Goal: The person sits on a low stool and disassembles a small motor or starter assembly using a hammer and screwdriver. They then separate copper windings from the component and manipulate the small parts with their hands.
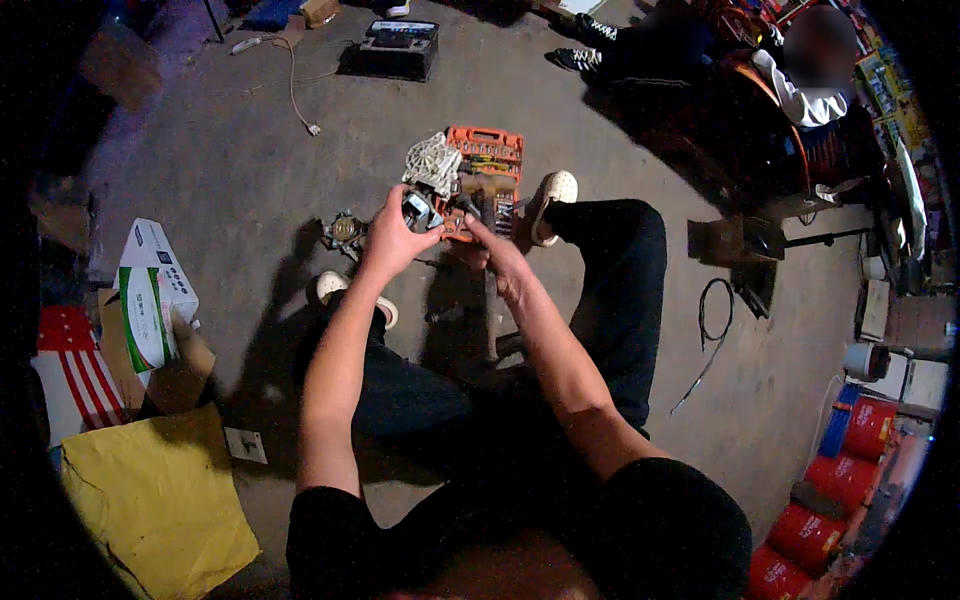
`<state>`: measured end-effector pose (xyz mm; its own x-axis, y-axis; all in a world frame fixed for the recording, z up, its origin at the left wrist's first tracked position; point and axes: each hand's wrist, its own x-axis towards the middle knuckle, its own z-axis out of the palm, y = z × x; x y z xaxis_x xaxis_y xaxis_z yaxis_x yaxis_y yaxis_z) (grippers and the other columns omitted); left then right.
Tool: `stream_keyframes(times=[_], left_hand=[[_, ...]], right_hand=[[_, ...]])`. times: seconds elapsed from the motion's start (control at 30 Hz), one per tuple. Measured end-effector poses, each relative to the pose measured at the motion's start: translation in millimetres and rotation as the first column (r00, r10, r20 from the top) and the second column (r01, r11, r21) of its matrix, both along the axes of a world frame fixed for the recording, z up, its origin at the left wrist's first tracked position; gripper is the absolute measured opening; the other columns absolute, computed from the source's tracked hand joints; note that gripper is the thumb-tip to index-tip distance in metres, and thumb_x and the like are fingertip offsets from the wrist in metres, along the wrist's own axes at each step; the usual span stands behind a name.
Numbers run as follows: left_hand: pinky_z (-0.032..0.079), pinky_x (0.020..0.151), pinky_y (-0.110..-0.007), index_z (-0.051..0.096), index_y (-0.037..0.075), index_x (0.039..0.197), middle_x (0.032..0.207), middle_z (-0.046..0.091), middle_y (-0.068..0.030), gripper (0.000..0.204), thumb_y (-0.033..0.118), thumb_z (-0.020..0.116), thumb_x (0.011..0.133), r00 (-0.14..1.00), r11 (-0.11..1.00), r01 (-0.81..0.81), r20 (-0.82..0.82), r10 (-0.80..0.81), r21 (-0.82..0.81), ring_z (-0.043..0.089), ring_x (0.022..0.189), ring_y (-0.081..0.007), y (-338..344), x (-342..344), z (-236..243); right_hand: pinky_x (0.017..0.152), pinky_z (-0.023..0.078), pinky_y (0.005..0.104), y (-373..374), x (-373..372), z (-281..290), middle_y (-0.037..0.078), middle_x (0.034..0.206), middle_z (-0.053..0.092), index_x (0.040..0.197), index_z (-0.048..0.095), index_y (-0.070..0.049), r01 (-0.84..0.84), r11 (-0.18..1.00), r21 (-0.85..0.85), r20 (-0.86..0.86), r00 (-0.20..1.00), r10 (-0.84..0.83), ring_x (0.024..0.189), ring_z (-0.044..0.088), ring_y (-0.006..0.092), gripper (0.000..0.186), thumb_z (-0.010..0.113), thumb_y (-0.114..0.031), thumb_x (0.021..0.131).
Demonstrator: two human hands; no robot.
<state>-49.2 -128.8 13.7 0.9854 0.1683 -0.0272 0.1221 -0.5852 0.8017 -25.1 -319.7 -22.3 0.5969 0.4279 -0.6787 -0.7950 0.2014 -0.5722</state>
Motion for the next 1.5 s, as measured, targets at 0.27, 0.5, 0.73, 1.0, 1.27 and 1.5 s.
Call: stream_keyframes(times=[0.27,0.5,0.73,1.0,1.27,1.5], left_hand=[[0.05,0.075,-0.045,0.041,0.005,0.115,0.096,0.063,-0.0214,0.067,0.032,0.078,0.066,0.962,0.959,0.247,-0.159,-0.224,0.142,0.062,0.088,-0.0386,0.6,-8.1,5.4],[0.049,0.074,-0.046,0.039,0.006,0.122,0.094,0.063,-0.0222,0.074,0.036,0.075,0.065,0.895,0.882,0.42,-0.255,-0.365,0.215,0.061,0.089,-0.0393,-9.7,-7.8,18.3],[0.05,0.077,-0.043,0.052,0.011,0.126,0.097,0.066,-0.0178,0.069,0.048,0.07,0.071,0.853,0.859,0.49,-0.286,-0.436,0.149,0.063,0.086,-0.0368,-6.7,-2.5,16.4],[0.047,0.058,-0.029,0.064,0.0,0.073,0.065,0.064,-0.0104,0.023,0.021,0.072,0.076,0.976,0.972,0.208,0.094,-0.198,-0.112,0.062,0.06,-0.0216,6.1,6.6,87.3],[0.041,0.045,-0.029,0.055,0.01,0.07,0.061,0.052,-0.0025,0.023,0.025,0.07,0.076,0.232,0.616,0.685,0.684,-0.691,0.39,0.054,0.048,-0.0184,-64.3,-44.4,316.5],[0.042,0.049,-0.027,0.059,0.009,0.071,0.063,0.057,-0.0026,0.013,0.016,0.07,0.075,0.173,0.468,0.553,0.454,-0.874,0.689,0.055,0.052,-0.0157,-95.6,-114.1,376.6]], right_hand=[[0.036,0.033,0.0139,8.1,8.8,-0.6,0.003,0.067,0.059,0.094,0.058,-0.006,0.226,0.961,0.162,-0.115,0.971,-0.209,0.041,0.042,0.0023,0.031,0.068,-0.034,0.084],[0.067,0.036,0.0262,-9.3,-5.4,-30.1,0.003,0.07,0.056,0.093,0.066,-0.01,0.087,0.941,-0.327,0.138,0.99,-0.044,0.069,0.051,0.015,0.047,0.068,-0.053,0.075],[0.039,0.032,0.018,-23.6,-3.1,-59.4,-0.003,0.06,0.052,0.089,0.062,-0.011,0.048,0.998,0.05,-0.169,0.985,-0.039,0.045,0.044,0.0053,0.027,0.071,-0.034,0.08],[0.038,0.034,0.0144,-32.2,-7.0,-62.8,-0.003,0.07,0.061,0.097,0.062,-0.008,0.042,0.995,0.086,-0.166,0.986,-0.027,0.045,0.046,0.0024,0.022,0.069,-0.024,0.083],[0.037,0.033,0.0162,-65.2,-17.8,-32.2,-0.002,0.063,0.056,0.091,0.06,-0.008,0.016,0.989,0.147,-0.234,0.972,0.019,0.044,0.045,0.0037,0.02,0.062,-0.028,0.087],[0.034,0.031,0.0207,-34.4,-26.3,-3.2,-0.002,0.051,0.049,0.071,0.053,-0.012,-0.016,0.959,0.282,-0.404,0.905,0.133,0.04,0.043,0.0054,0.029,0.059,-0.034,0.09]])
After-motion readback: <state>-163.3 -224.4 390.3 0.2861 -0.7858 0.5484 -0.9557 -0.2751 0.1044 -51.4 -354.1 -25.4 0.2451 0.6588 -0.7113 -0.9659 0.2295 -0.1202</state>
